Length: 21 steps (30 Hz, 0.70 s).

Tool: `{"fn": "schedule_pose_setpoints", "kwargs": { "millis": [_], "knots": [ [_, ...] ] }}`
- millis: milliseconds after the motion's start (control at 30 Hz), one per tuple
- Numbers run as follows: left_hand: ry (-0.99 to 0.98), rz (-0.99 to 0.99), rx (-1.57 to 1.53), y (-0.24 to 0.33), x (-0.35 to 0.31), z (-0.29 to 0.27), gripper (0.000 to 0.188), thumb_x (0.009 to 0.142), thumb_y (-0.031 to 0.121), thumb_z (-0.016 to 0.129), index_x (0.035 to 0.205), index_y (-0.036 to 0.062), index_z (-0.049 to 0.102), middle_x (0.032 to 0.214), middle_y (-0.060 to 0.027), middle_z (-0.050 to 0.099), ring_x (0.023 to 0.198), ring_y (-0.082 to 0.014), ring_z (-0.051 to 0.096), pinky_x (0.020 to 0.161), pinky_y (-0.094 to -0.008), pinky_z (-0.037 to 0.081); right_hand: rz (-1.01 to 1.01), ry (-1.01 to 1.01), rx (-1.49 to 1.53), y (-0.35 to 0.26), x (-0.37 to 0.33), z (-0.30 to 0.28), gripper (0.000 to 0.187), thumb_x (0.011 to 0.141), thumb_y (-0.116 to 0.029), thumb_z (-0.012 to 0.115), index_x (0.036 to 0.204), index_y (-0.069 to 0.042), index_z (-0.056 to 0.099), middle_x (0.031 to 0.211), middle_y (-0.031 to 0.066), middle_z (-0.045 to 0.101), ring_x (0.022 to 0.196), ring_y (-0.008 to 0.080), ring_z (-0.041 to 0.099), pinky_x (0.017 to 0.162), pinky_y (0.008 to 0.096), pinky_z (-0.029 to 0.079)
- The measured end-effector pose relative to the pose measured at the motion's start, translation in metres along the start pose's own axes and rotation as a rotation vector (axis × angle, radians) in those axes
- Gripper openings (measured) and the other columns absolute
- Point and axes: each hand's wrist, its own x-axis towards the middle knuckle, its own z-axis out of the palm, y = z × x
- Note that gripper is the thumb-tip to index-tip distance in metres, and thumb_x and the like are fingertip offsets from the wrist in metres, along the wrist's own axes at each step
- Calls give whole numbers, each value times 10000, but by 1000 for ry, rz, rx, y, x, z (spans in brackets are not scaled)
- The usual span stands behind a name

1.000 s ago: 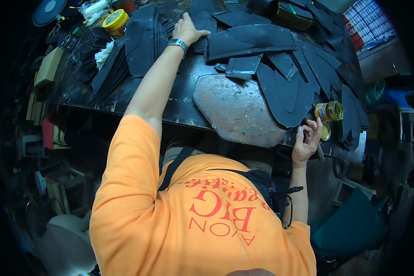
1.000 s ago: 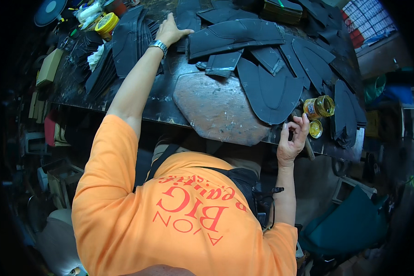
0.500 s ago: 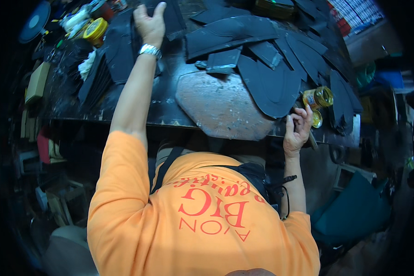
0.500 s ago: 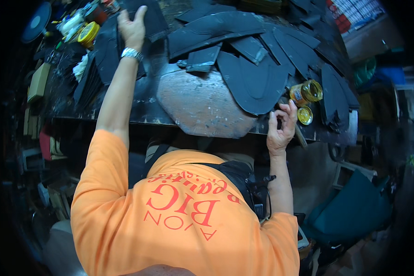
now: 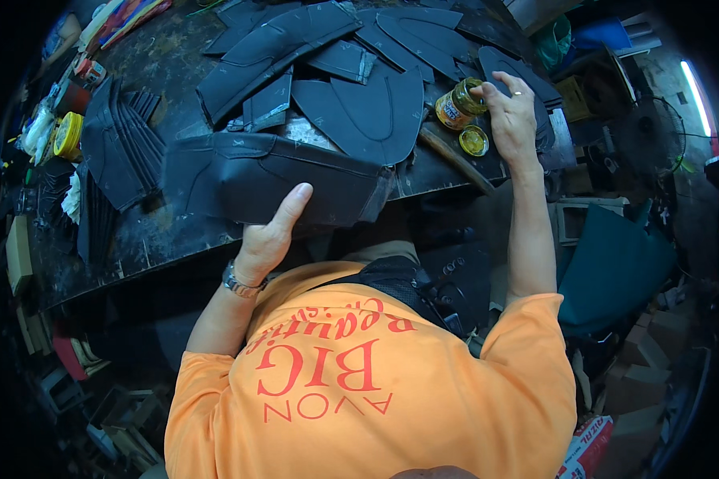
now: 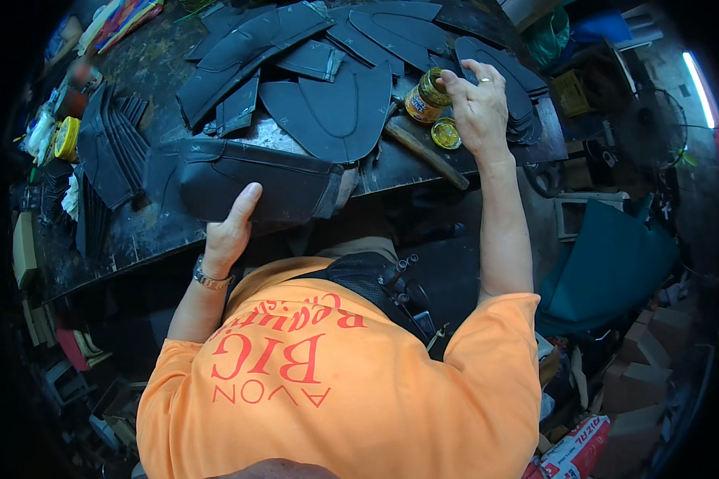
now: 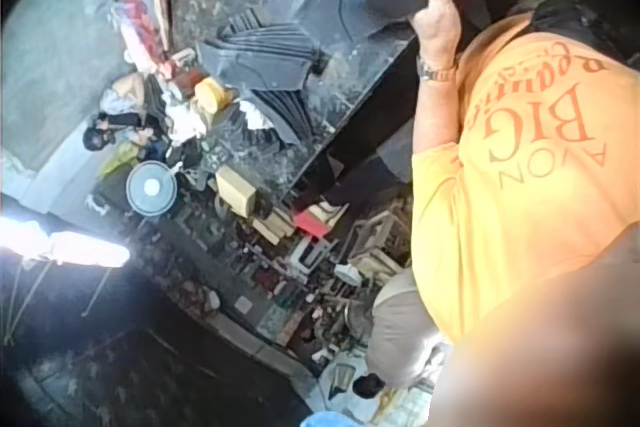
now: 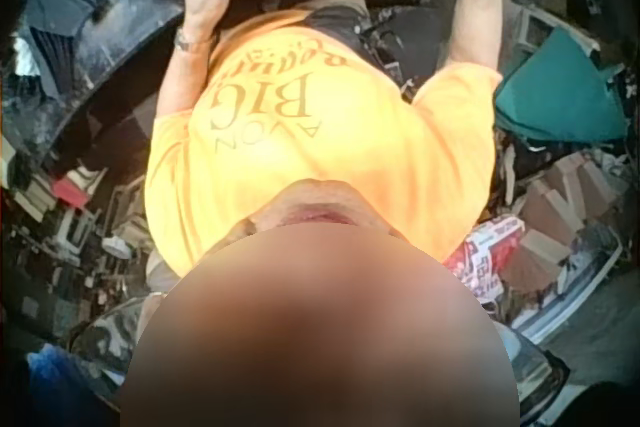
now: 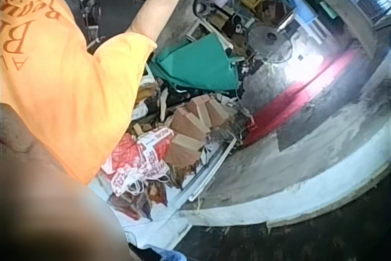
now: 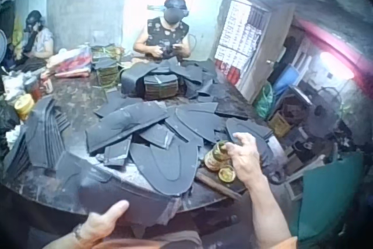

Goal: The person repeatedly picks up black leather pieces from a workbench, opens a small jar of yellow adhesive, and applies the adhesive to the edges of the pieces. They handle the pieces one at a time, occasionally stacking them, and continue the process throughout the clip.

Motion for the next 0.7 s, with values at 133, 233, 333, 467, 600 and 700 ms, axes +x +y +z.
{"fn": "schedule_pose_setpoints", "kwargs": {
  "millis": [133, 233, 333, 467, 600, 700],
  "knots": [
    [-58, -55, 3, -12, -7, 8, 186, 945, 120, 709, 1077, -11, 714, 1007, -34, 715, 883, -111, 660, 807, -246, 531, -44, -111, -104, 4, 10, 6, 476, 997, -500, 535, 995, -105, 801, 1267, 152, 633, 1246, 350, 488, 1066, 438, 381],
    [-52, -226, -199, -12, -6, 14, 221, 960, 109, 675, 1132, -29, 685, 1061, -67, 711, 935, -142, 679, 841, -279, 556, -65, 136, 8, 0, 7, -1, 388, 985, -431, 593, 1023, -100, 792, 1260, 153, 628, 1218, 344, 511, 1047, 430, 404],
    [-54, -371, -514, -12, 0, 23, 259, 1004, 108, 566, 1193, -65, 597, 1153, -179, 677, 1047, -268, 693, 903, -465, 605, 9, 269, 131, -12, -6, -3, 281, 961, -307, 651, 1083, -82, 765, 1257, 152, 619, 1188, 332, 535, 1010, 421, 440],
    [-171, -347, -632, -14, 6, 29, 277, 1028, 143, 520, 1199, -61, 596, 1180, -192, 667, 1083, -300, 685, 879, -505, 615, -4, 158, -81, -32, -34, -5, 251, 853, -63, 663, 1094, -49, 729, 1224, 167, 610, 1109, 350, 578, 965, 427, 471],
    [-153, -356, -641, -16, 7, 33, 285, 1034, 150, 506, 1214, -54, 593, 1202, -191, 662, 1089, -305, 683, 861, -512, 622, 1, 115, -16, -55, -53, -12, 225, 823, 29, 620, 1004, -43, 733, 1181, 171, 614, 1086, 353, 583, 950, 439, 473],
    [-145, -364, -657, -16, 6, 35, 289, 1034, 138, 508, 1210, -76, 592, 1197, -186, 661, 1058, -285, 691, 857, -492, 626, 55, 30, 537, -82, -69, -10, 301, 807, 127, 588, 1005, -45, 735, 1156, 122, 583, 1021, 246, 607, 905, 345, 490]
  ]
}}
